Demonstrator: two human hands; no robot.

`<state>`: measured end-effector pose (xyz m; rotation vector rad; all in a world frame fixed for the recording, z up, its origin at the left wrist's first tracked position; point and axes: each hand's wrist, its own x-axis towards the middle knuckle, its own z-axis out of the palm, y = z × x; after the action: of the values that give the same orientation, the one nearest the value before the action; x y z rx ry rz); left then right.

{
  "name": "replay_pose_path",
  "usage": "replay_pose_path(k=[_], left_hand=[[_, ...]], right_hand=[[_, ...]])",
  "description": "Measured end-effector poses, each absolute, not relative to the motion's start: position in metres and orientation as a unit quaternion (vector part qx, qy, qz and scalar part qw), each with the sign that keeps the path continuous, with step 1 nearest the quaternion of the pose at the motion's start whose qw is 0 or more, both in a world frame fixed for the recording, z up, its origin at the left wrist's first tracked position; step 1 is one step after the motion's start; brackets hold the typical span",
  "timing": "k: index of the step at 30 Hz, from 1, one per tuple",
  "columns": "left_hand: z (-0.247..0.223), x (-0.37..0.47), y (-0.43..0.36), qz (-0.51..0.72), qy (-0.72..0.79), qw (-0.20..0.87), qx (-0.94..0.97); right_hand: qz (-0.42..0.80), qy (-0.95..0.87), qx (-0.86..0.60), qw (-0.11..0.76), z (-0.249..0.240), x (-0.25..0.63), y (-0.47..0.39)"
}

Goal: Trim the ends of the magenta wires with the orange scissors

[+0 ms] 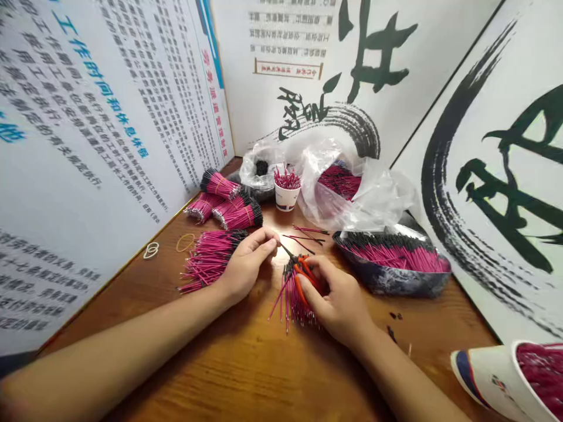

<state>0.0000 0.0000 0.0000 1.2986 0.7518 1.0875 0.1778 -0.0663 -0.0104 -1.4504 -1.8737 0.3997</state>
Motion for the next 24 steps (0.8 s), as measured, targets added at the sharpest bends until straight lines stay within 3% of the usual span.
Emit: replay_pose_path(k=[24], left_hand=[[0.0007,-0.0003,0.0017,0.472,0.317,0.595,0.569]], right_hand=[[0.17,-0.723,-0.557,0.372,-0.0108,0.1807,-0.0684]])
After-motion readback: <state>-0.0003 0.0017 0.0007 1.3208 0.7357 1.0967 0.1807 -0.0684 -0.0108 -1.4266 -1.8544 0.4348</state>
